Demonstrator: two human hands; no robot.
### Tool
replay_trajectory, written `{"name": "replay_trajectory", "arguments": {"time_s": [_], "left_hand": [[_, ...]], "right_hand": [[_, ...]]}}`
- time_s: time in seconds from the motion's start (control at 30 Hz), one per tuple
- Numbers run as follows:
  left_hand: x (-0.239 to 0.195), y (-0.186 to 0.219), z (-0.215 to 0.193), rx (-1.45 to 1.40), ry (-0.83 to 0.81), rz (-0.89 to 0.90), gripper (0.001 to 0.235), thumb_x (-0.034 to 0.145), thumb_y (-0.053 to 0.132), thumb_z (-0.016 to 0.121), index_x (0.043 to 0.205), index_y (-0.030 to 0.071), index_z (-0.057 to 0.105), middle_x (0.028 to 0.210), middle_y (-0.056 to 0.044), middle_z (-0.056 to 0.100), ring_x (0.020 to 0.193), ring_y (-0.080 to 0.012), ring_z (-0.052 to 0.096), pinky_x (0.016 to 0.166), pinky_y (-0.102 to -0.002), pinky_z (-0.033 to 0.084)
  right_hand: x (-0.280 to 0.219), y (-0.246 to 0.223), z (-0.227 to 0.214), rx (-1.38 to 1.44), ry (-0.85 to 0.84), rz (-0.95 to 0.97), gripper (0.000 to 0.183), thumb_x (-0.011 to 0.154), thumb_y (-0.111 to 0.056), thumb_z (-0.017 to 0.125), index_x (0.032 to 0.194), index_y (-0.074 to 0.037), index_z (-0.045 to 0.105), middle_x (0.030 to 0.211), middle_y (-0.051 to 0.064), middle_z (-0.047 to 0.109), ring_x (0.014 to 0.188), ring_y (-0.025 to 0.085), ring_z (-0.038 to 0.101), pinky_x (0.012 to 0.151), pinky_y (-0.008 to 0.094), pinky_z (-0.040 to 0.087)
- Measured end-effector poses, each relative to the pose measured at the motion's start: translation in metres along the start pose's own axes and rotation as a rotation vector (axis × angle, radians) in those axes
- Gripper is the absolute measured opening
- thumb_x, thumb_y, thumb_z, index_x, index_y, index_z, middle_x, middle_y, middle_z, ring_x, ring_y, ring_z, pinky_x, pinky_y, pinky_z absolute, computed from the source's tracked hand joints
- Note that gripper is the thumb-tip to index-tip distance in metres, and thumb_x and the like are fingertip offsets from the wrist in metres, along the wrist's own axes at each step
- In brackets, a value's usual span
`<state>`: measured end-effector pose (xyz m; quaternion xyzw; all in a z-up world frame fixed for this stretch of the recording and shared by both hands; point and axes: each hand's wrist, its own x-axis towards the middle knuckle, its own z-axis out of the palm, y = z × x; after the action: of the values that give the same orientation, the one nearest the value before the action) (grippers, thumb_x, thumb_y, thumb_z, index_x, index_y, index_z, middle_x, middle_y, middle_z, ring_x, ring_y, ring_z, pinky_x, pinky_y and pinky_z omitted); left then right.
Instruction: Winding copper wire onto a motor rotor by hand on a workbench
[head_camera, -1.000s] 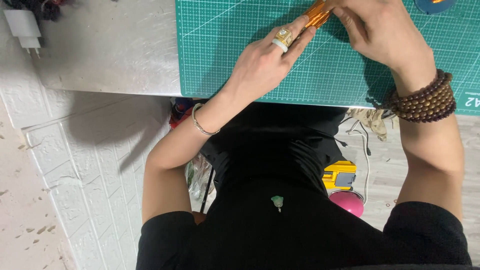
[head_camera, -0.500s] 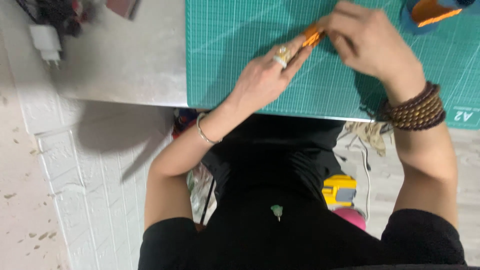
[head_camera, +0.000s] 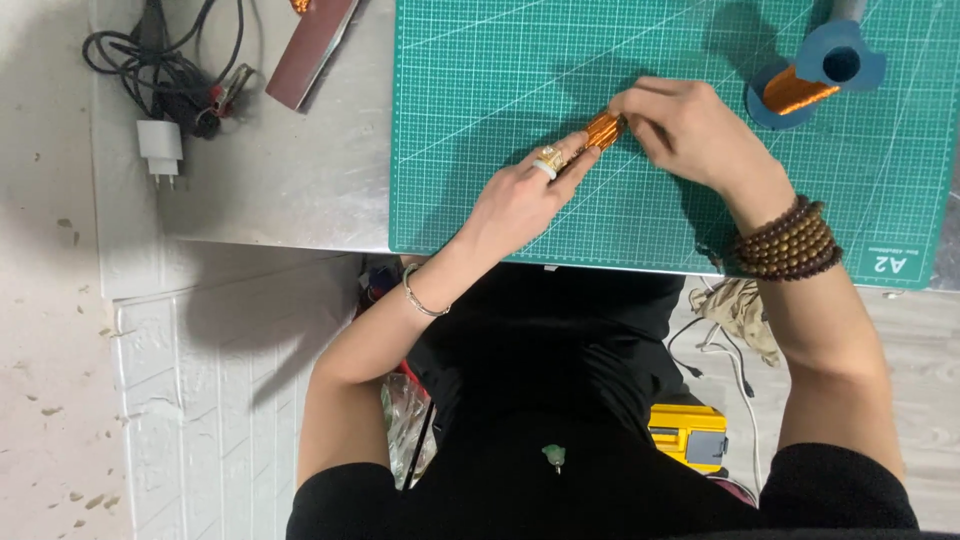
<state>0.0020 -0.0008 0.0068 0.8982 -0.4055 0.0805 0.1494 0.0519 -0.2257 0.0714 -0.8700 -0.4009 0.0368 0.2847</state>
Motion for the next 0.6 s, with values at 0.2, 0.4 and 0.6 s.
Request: {"name": "replay_trajectory", "arguments": {"time_s": [0.2,0.4,0.6], "left_hand": [[-0.001,0.002,-0.002,-0.293,0.021,-0.095,0.045,0.095,-0.007,0.056,0.137,0.003,0.042,0.139,-0.024,0.042,0.064,-0.0135,0.061,0.042,-0.02,0.051],[-0.001,-0.001,0.0,-0.115,0.086,-0.016,0.042,0.094,-0.003,0.062,0.134,0.002,0.049,0.139,-0.013,0.041,0.114,-0.0258,0.062,0.06,-0.028,0.062],[-0.002,-0.001,0.0,-0.085,0.108,-0.007,0.046,0.093,-0.005,0.065,0.135,0.003,0.049,0.141,-0.011,0.039,0.11,-0.0224,0.064,0.06,-0.025,0.061]], "right_hand": [[-0.016,0.004,0.006,0.072,0.154,0.027,0.019,0.097,0.018,0.046,0.111,0.008,0.054,0.089,0.016,0.058,0.06,0.02,0.049,0.055,0.031,0.04],[-0.022,-0.014,0.007,0.057,0.208,-0.059,0.004,0.098,0.009,0.056,0.1,0.011,0.059,0.101,0.023,0.062,0.1,0.036,0.063,0.087,0.042,0.052],[-0.027,-0.01,0.019,-0.345,0.159,-0.054,0.019,0.105,-0.016,0.064,0.116,-0.001,0.062,0.102,0.01,0.06,0.077,0.02,0.06,0.054,0.028,0.046]]}}
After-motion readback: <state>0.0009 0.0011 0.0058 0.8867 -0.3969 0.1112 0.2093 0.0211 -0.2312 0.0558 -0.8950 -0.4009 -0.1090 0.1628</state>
